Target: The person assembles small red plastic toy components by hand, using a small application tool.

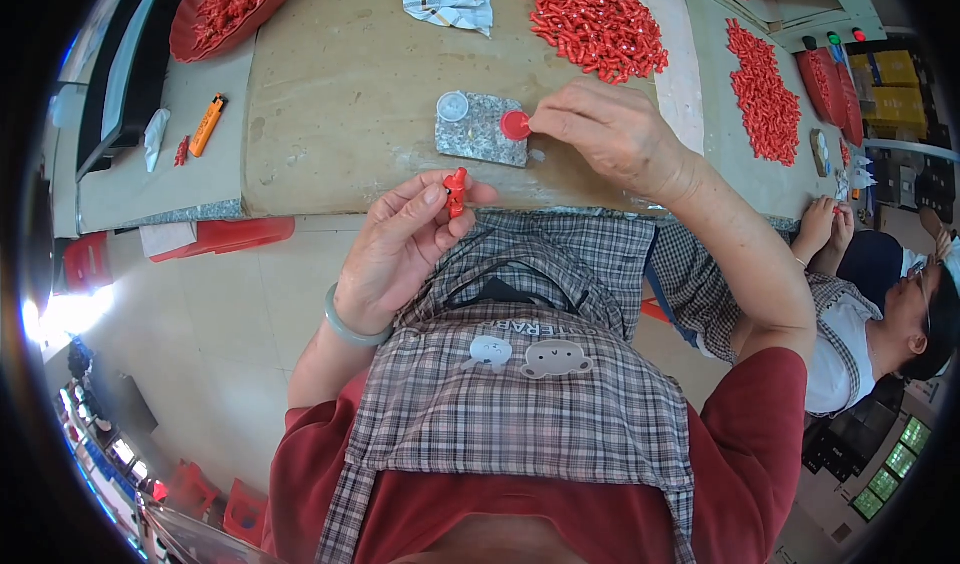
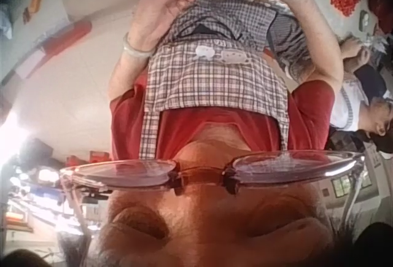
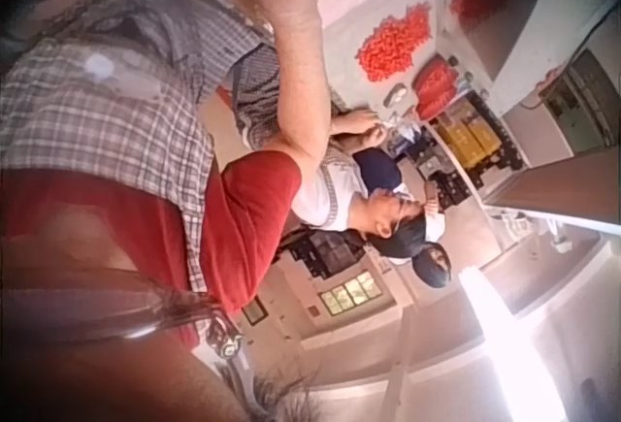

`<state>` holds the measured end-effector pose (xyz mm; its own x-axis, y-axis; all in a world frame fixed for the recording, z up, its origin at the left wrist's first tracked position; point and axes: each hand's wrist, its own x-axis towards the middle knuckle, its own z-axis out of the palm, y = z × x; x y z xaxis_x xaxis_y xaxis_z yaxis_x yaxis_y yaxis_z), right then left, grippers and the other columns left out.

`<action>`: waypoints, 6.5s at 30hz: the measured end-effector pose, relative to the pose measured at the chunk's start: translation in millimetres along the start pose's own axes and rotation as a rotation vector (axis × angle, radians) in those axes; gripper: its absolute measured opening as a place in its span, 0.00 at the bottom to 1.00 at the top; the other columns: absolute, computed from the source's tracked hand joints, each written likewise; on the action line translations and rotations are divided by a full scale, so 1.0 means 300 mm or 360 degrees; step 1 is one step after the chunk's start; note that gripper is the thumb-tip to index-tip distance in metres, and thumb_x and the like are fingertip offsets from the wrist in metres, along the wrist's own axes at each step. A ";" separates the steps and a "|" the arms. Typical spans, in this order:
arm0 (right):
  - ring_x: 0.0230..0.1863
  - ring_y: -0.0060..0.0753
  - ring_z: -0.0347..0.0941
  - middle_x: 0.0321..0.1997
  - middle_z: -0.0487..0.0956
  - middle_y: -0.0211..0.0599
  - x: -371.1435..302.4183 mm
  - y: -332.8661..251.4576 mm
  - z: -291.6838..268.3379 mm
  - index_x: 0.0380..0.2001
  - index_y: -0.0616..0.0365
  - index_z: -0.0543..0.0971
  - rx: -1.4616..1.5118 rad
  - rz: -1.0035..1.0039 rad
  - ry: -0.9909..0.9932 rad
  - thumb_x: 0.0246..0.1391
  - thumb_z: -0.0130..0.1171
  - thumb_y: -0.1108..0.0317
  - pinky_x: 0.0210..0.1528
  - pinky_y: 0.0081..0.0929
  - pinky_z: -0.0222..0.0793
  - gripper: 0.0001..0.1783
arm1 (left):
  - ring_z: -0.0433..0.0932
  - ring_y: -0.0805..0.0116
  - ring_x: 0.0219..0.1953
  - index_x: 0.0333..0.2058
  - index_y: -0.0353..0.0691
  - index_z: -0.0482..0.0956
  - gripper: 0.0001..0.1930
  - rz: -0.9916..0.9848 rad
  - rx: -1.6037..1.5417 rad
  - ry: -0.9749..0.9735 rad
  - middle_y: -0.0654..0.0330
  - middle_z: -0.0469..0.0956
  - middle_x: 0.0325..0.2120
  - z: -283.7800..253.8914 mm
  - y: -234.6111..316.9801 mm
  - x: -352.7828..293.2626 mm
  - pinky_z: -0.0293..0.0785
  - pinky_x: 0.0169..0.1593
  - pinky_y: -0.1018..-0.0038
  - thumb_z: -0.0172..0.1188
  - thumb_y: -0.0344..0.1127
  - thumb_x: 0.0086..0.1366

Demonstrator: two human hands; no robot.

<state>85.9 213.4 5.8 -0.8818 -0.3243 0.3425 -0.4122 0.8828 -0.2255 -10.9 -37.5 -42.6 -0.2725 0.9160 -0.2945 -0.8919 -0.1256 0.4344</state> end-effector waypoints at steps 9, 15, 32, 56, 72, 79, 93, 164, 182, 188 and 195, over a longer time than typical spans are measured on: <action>0.33 0.27 0.78 0.32 0.81 0.36 -0.037 -0.083 0.030 0.34 0.61 0.81 0.0758 0.0841 0.0411 0.53 0.61 0.77 0.36 0.22 0.73 0.05 | 0.82 0.61 0.42 0.48 0.31 0.73 0.12 0.0108 0.0293 0.0068 0.52 0.78 0.40 0.064 0.004 0.024 0.81 0.45 0.77 0.54 0.28 0.68; 0.33 0.19 0.75 0.33 0.80 0.32 -0.066 -0.170 0.032 0.38 0.65 0.79 0.1533 0.1207 0.0683 0.58 0.59 0.74 0.39 0.18 0.73 0.06 | 0.81 0.63 0.41 0.47 0.34 0.74 0.12 0.0273 0.0519 0.0051 0.53 0.79 0.41 0.091 -0.017 0.041 0.78 0.43 0.76 0.56 0.27 0.66; 0.29 0.20 0.75 0.30 0.80 0.36 -0.113 -0.271 0.030 0.35 0.64 0.78 0.2288 0.1554 0.0714 0.57 0.60 0.72 0.33 0.16 0.73 0.06 | 0.81 0.71 0.34 0.47 0.29 0.76 0.13 0.0328 0.0813 0.0132 0.54 0.81 0.35 0.097 -0.071 0.052 0.77 0.37 0.80 0.59 0.24 0.64; 0.27 0.17 0.74 0.28 0.80 0.34 -0.149 -0.255 0.036 0.36 0.64 0.79 0.2265 0.1602 0.0658 0.57 0.60 0.70 0.31 0.14 0.71 0.07 | 0.82 0.64 0.40 0.49 0.27 0.75 0.14 0.0214 0.0813 0.0122 0.50 0.80 0.40 0.136 -0.078 0.052 0.80 0.46 0.75 0.58 0.23 0.64; 0.27 0.17 0.74 0.27 0.79 0.33 -0.144 -0.258 0.041 0.33 0.64 0.79 0.2191 0.1657 0.0523 0.58 0.60 0.70 0.31 0.15 0.72 0.07 | 0.82 0.65 0.41 0.44 0.27 0.78 0.12 0.0545 0.1262 0.0082 0.52 0.78 0.41 0.139 -0.098 0.055 0.80 0.45 0.75 0.59 0.18 0.60; 0.28 0.18 0.75 0.29 0.79 0.33 -0.141 -0.263 0.039 0.35 0.64 0.78 0.2259 0.1688 0.0503 0.58 0.59 0.71 0.33 0.15 0.73 0.07 | 0.82 0.62 0.40 0.44 0.26 0.78 0.12 0.0832 0.1884 0.0030 0.50 0.77 0.39 0.126 -0.093 0.052 0.81 0.45 0.75 0.57 0.17 0.61; 0.29 0.39 0.78 0.29 0.79 0.42 -0.153 -0.261 0.065 0.33 0.63 0.78 0.0731 0.0456 0.0679 0.46 0.63 0.80 0.29 0.29 0.73 0.08 | 0.84 0.68 0.33 0.40 0.28 0.81 0.10 0.0710 0.1680 0.0020 0.53 0.81 0.34 0.149 -0.079 0.035 0.80 0.37 0.79 0.60 0.18 0.57; 0.33 0.41 0.78 0.35 0.78 0.43 -0.138 -0.229 0.082 0.35 0.63 0.80 0.0708 0.0270 0.0738 0.40 0.64 0.82 0.33 0.29 0.75 0.15 | 0.82 0.68 0.36 0.41 0.30 0.81 0.11 0.0839 0.1601 0.0090 0.52 0.80 0.39 0.139 -0.098 0.046 0.81 0.40 0.77 0.61 0.18 0.58; 0.27 0.27 0.78 0.29 0.77 0.34 -0.076 -0.316 0.118 0.36 0.61 0.76 0.0856 0.0909 0.0945 0.45 0.64 0.79 0.30 0.22 0.75 0.13 | 0.80 0.61 0.43 0.40 0.33 0.80 0.15 0.1433 0.2022 0.0180 0.51 0.80 0.41 0.129 -0.102 0.059 0.77 0.45 0.72 0.63 0.15 0.52; 0.27 0.27 0.78 0.28 0.77 0.34 -0.073 -0.314 0.130 0.33 0.60 0.75 0.0821 0.0928 0.0982 0.45 0.62 0.80 0.29 0.23 0.74 0.10 | 0.81 0.61 0.43 0.40 0.33 0.81 0.16 0.1567 0.2225 0.0133 0.51 0.80 0.41 0.138 -0.098 0.062 0.78 0.45 0.72 0.63 0.14 0.50; 0.30 0.36 0.77 0.29 0.77 0.36 -0.074 -0.307 0.144 0.30 0.61 0.75 0.0642 0.0793 0.1024 0.39 0.63 0.82 0.30 0.27 0.74 0.12 | 0.82 0.60 0.40 0.41 0.32 0.81 0.17 0.1699 0.2412 0.0124 0.49 0.81 0.39 0.144 -0.097 0.056 0.79 0.43 0.73 0.64 0.15 0.50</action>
<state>133.5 124.6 -20.3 -0.7310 0.4227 0.5358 -0.1732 0.6445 -0.7447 25.9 -1.9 -23.4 -0.4855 0.6644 0.5682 0.6809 -0.1202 0.7225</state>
